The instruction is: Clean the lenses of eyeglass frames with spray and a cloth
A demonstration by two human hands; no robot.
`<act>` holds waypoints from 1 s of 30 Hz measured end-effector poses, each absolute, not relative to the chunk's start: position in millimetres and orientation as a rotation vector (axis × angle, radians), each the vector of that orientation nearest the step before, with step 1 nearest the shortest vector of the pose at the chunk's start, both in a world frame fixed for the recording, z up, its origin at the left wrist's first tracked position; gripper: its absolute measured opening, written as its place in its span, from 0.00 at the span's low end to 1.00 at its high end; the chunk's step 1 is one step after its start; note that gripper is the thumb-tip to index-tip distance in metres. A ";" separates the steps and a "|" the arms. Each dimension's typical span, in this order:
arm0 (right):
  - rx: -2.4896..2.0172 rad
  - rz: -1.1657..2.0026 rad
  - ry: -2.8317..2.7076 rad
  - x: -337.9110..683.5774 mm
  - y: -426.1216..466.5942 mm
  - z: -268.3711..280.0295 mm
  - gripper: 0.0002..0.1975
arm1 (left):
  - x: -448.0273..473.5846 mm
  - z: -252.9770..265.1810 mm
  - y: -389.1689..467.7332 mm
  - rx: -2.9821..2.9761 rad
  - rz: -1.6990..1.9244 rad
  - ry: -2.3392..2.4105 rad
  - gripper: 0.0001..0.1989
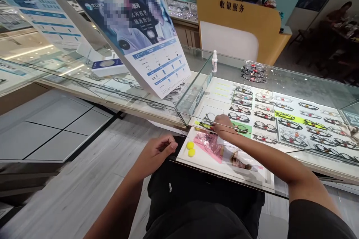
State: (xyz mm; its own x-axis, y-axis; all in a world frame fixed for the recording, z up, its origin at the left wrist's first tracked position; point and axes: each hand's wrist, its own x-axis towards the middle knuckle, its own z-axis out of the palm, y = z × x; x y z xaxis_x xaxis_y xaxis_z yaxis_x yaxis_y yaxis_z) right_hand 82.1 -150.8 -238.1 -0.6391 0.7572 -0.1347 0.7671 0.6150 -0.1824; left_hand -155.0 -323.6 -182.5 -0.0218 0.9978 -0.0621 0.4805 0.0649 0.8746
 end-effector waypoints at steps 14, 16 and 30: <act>1.282 -0.106 2.717 42.3 -105.7 -279.9 0.13 | -156.6 -187.2 -323.5 1.467 0.873 1.583 0.22; 1.285 -0.106 2.709 42.1 -106.4 -280.0 0.13 | -156.4 -187.2 -323.0 1.463 0.862 1.579 0.22; 1.369 -0.161 2.666 44.6 -101.6 -274.0 0.22 | -156.8 -186.2 -322.0 1.470 0.847 1.558 0.23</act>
State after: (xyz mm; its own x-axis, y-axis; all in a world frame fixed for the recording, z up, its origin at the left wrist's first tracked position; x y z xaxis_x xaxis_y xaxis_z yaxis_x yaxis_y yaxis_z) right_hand 44.6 -101.6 -274.0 -0.5762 0.7988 -0.1729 0.8138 0.5803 -0.0310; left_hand -156.8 -322.0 -186.2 0.0108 0.9937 -0.1114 0.4474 0.0948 0.8893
